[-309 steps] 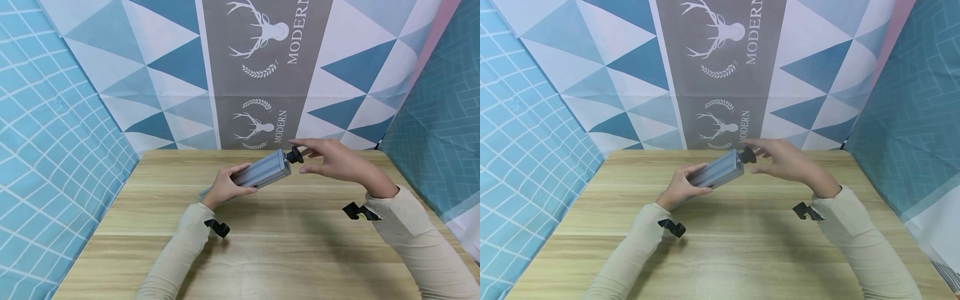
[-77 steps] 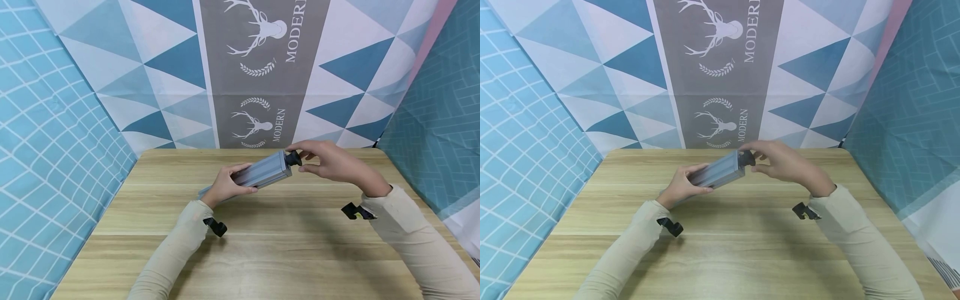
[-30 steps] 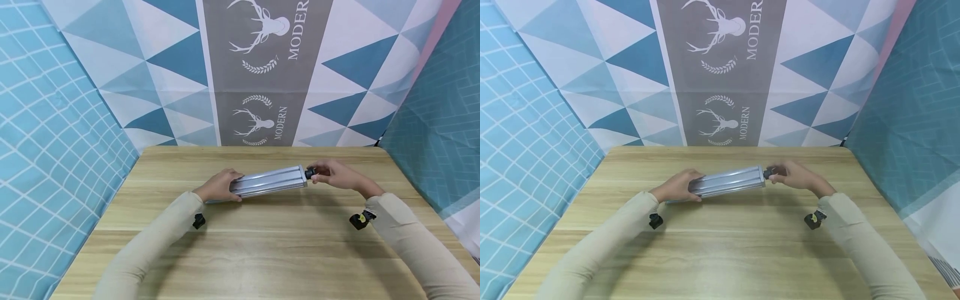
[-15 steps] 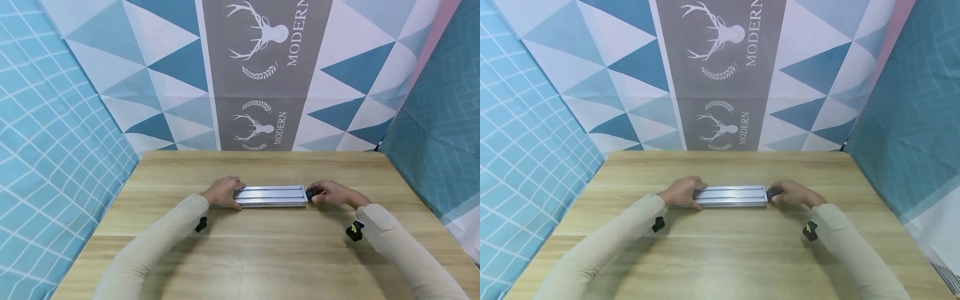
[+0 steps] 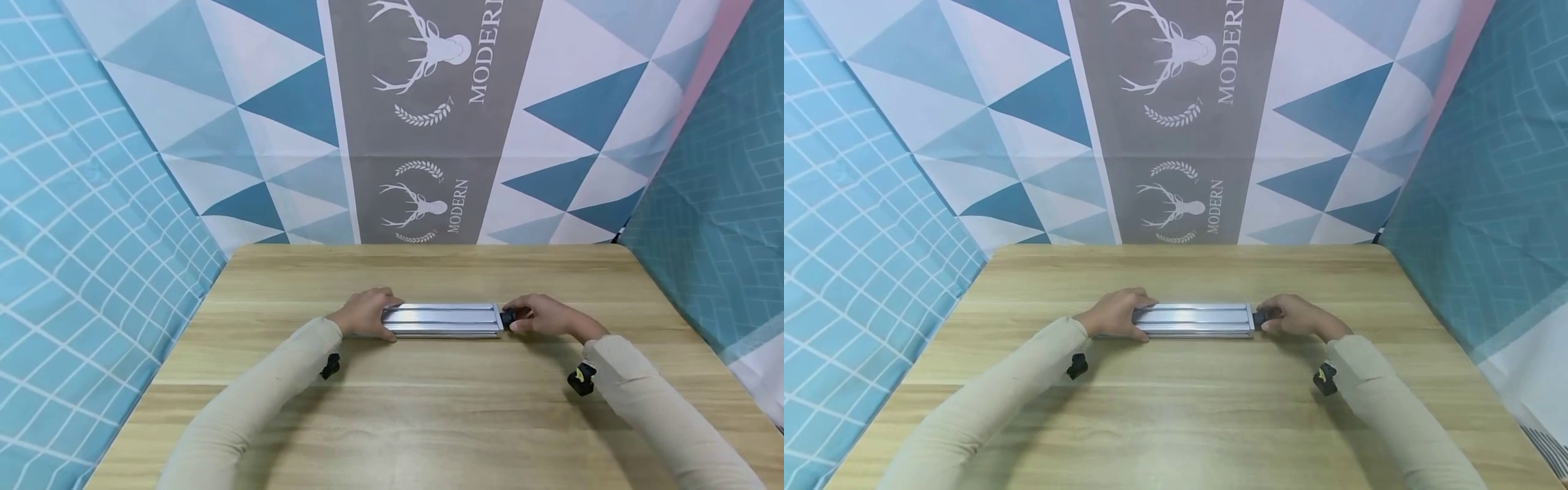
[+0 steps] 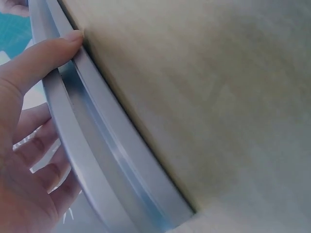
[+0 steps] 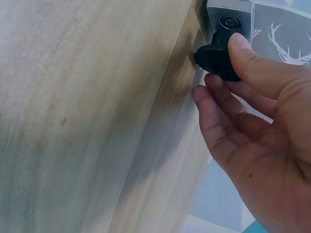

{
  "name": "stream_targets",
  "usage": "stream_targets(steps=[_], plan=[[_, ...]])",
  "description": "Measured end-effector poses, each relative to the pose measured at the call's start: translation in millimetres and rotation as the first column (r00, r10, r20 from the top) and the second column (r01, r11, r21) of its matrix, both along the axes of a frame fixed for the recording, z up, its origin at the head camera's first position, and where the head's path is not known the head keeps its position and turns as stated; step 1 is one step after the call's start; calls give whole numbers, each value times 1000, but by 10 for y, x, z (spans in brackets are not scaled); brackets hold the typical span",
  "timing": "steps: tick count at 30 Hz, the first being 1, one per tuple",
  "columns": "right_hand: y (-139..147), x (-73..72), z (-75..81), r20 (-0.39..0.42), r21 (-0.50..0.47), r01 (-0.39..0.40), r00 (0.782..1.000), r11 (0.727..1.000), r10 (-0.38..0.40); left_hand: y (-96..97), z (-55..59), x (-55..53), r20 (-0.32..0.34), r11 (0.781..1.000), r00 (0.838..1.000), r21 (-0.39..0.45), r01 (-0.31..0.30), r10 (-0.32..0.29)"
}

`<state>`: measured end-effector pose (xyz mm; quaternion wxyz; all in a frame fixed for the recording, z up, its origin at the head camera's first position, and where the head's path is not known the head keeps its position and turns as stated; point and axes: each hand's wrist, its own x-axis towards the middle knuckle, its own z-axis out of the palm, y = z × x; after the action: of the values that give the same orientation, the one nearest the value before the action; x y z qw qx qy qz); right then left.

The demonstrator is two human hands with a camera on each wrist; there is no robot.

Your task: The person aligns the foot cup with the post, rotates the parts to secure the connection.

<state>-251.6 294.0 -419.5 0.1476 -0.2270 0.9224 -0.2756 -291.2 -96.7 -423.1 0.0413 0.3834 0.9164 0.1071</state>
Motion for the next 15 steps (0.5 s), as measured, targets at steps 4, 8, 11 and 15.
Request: stream_targets(steps=[4, 8, 11, 15], plan=[[-34, -13, 26, -6, 34, -9, 1000, 999, 10, -14, -10, -4, 18, 1000, 1000, 20, -9, 9], [-77, -18, 60, -13, 65, -20, 1000, 998, 20, -34, -27, -5, 30, 999, 1000, 42, -10, 8], [-106, -13, 81, -10, 80, -24, 1000, 996, 25, -51, -53, 11, 34, 998, 999, 70, 1, -3], [-134, 10, 128, -22, 94, -39, 999, 995, 42, -71, -127, 25, 35, 997, 999, 68, 27, -30]])
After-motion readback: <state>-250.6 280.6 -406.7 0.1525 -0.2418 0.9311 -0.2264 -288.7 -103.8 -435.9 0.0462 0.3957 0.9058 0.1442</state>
